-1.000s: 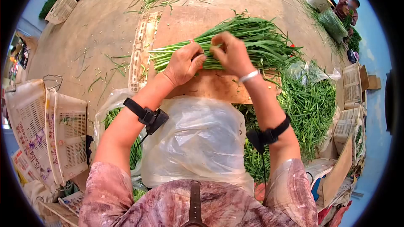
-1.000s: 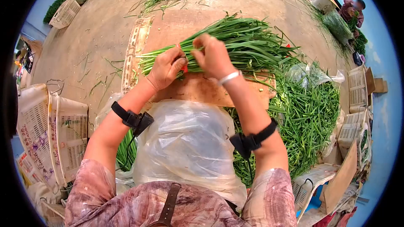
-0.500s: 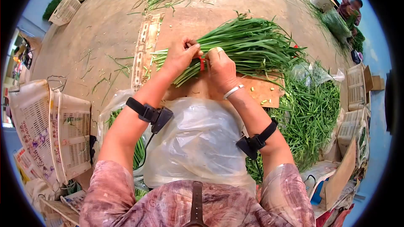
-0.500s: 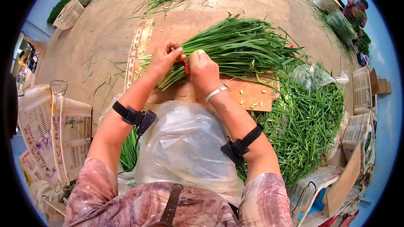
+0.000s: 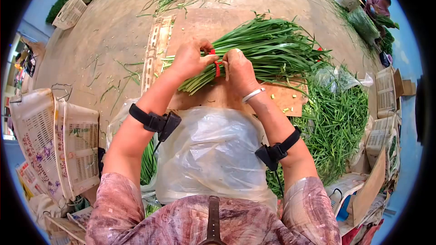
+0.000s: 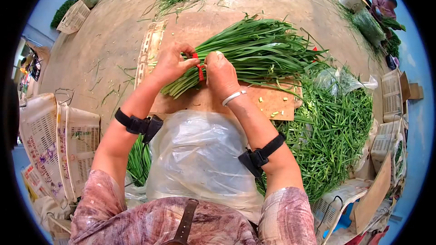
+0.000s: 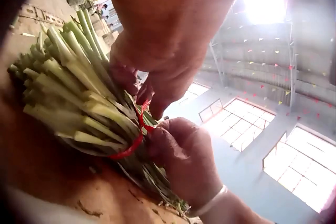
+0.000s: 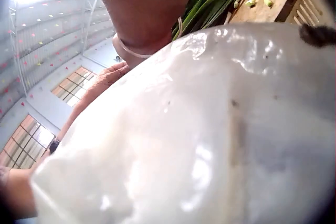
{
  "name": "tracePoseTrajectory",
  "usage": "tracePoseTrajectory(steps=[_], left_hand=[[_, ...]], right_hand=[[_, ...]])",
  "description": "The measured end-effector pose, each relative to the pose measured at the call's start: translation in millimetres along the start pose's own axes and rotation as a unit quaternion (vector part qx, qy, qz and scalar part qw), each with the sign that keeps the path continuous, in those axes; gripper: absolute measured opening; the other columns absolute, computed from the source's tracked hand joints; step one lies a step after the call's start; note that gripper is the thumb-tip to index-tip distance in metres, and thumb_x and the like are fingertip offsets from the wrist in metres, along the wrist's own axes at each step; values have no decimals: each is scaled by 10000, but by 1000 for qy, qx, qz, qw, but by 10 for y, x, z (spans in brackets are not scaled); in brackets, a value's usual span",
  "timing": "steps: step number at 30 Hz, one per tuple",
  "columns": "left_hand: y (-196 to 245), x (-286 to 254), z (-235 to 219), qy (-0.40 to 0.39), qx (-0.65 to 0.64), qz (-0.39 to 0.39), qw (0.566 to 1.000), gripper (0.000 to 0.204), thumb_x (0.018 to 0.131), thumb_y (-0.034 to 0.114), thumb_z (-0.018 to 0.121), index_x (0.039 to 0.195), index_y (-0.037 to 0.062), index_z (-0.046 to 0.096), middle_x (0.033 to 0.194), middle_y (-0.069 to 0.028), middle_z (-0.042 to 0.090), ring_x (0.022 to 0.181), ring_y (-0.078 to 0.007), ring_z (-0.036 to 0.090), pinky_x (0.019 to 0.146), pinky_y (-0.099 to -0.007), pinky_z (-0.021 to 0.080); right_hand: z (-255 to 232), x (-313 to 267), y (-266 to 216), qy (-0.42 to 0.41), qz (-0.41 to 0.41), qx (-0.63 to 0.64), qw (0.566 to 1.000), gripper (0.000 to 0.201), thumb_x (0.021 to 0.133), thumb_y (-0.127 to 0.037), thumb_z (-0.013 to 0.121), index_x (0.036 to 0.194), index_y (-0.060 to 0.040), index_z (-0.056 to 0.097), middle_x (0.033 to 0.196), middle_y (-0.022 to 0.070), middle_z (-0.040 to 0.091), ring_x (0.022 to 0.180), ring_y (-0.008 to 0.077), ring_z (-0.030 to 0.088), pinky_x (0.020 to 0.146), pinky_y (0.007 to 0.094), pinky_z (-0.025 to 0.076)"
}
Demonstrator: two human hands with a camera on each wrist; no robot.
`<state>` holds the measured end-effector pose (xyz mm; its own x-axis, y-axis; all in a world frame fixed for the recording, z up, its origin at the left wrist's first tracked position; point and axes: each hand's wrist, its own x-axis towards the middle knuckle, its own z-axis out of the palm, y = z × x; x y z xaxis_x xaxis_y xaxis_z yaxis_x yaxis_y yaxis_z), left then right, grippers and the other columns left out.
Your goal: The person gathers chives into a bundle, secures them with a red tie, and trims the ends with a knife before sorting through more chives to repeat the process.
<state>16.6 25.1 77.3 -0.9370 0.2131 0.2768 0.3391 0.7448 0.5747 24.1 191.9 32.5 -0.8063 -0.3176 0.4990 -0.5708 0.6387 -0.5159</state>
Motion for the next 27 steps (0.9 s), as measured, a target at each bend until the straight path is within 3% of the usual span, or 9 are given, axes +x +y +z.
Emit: tracePoseTrajectory(steps=[9, 11, 15, 18, 21, 23, 25, 26, 27], left_hand=[[15, -322, 218, 89, -208, -30, 974, 84, 753, -72, 557, 808, -10, 570, 663, -51, 574, 608, -83, 533, 566, -236, 425], [29, -377, 197, 126, -134, 59, 981, 116, 741, -92, 541, 817, -8, 564, 698, -77, 575, 618, -118, 545, 583, -256, 437], [167, -404, 192, 133, -28, 113, 984, 144, 713, -104, 537, 813, -2, 554, 737, -150, 566, 657, -276, 577, 600, -321, 455], [225, -428, 308, 143, 1, 79, 987, 123, 703, -90, 521, 779, 6, 532, 731, -161, 554, 658, -314, 563, 586, -368, 447], [244, -470, 415, 151, 50, 60, 986, 114, 690, -66, 510, 763, 22, 512, 747, -156, 558, 666, -332, 557, 584, -407, 442], [273, -508, 406, 112, 205, 145, 962, 78, 676, 14, 550, 733, 28, 500, 765, -144, 573, 612, -341, 539, 568, -418, 447], [292, -646, 392, 68, 224, 174, 957, 68, 712, 33, 555, 773, 16, 529, 843, -158, 598, 679, -335, 574, 621, -418, 470], [291, -688, 340, 61, 115, 180, 975, 136, 715, -3, 561, 850, 11, 547, 867, -156, 608, 698, -296, 592, 622, -375, 479], [325, -688, 245, 51, 4, 183, 982, 213, 718, -39, 568, 926, 6, 565, 892, -155, 618, 717, -257, 611, 623, -333, 487]], right_hand=[[-251, 181, -189, -65, -11, -94, 993, 148, 711, -23, 571, 832, -26, 484, 810, 166, 554, 745, 343, 589, 622, 420, 485], [-272, 270, -222, -84, -31, -137, 986, 144, 711, -43, 574, 827, -25, 490, 808, 158, 559, 740, 336, 597, 619, 417, 491], [-265, 491, -110, -115, -158, -163, 967, 118, 746, -126, 541, 807, -30, 513, 783, 137, 576, 708, 325, 611, 588, 400, 500], [-162, 651, 7, -180, -259, -117, 942, 129, 738, -133, 562, 802, -29, 520, 789, 146, 588, 714, 328, 615, 580, 397, 502], [-36, 728, 45, -212, -279, -94, 932, 149, 721, -149, 583, 811, -40, 534, 793, 148, 588, 723, 329, 618, 584, 397, 502], [-114, 719, 21, -241, -221, -79, 942, 157, 741, -149, 598, 865, -70, 543, 830, 139, 574, 739, 332, 585, 636, 395, 478], [-228, 654, -92, -148, -27, -108, 983, 192, 747, -175, 634, 884, -65, 556, 836, 145, 589, 757, 343, 584, 654, 410, 473], [-184, 577, 54, -26, -30, -41, 998, 240, 750, -191, 657, 915, -45, 560, 841, 153, 601, 769, 345, 585, 670, 423, 468], [-272, 508, 28, 9, 23, -38, 999, 233, 752, -176, 654, 920, -46, 560, 837, 149, 603, 766, 335, 588, 668, 410, 470]])
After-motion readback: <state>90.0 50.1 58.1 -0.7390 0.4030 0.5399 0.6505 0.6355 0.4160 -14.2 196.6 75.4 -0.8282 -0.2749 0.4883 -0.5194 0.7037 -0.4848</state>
